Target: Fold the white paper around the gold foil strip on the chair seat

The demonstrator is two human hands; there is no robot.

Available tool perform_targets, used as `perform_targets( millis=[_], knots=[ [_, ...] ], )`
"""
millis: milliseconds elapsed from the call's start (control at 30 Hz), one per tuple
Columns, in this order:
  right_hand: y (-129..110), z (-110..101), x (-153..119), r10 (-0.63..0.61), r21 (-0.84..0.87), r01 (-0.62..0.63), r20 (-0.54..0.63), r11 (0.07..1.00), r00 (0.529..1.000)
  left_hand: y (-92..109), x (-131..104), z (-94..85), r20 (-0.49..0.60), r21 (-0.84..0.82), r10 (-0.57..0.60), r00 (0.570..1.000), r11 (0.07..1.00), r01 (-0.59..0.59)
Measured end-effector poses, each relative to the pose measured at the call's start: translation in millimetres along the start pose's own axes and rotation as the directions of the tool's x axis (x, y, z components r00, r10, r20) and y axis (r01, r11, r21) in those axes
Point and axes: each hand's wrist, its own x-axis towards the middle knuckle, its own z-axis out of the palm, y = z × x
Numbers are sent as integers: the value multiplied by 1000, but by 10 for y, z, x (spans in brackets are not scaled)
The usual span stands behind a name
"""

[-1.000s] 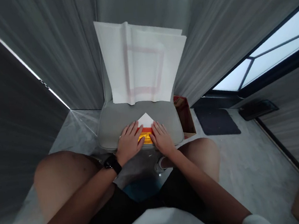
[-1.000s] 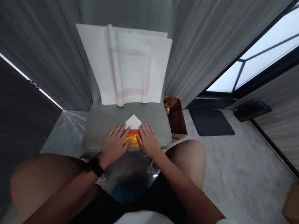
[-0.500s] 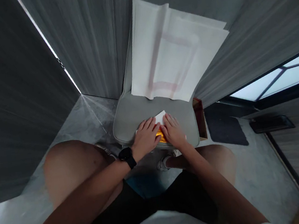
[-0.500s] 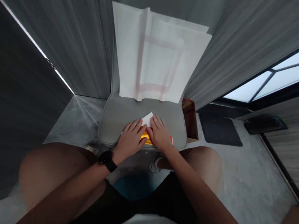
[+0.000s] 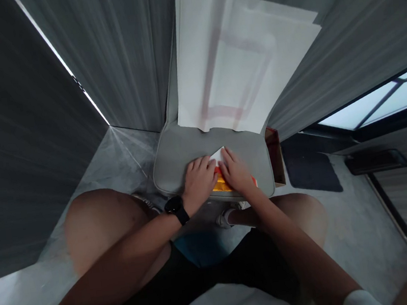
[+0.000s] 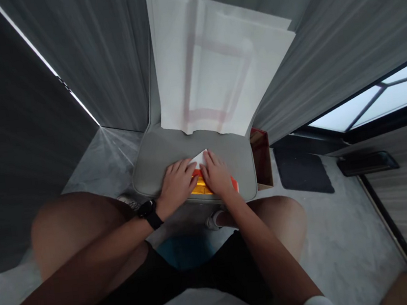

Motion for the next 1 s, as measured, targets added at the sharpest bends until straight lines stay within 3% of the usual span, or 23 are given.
perform_targets(
  millis=[167, 367, 500, 633, 800, 900, 1000],
  knots=[
    [24, -114, 8, 244, -33, -246, -49, 969, 969, 33, 122, -137, 82, 40, -242, 967, 970, 239],
    [145, -293, 143, 405, 139, -429, 172, 892, 898, -28, 303, -197, 240, -8, -328, 914, 940, 340],
    [184, -454, 209, 326, 352, -456, 369, 817, 870, -94, 388, -199, 305, -61, -298, 905, 942, 331],
    [215, -555, 206, 230, 490, -391, 356, 780, 906, -164, 521, -172, 282, -252, -219, 934, 923, 292],
    [248, -663, 270, 152, 585, -347, 356, 733, 922, -294, 830, -22, 252, -602, -119, 960, 757, 252],
    [264, -693, 369, 95, 683, -345, 376, 644, 922, -372, 990, 87, 239, -744, -54, 970, 632, 218],
    [319, -640, 511, 155, 744, -396, 375, 539, 914, -414, 1076, 106, 270, -824, -33, 962, 509, 249]
  ],
)
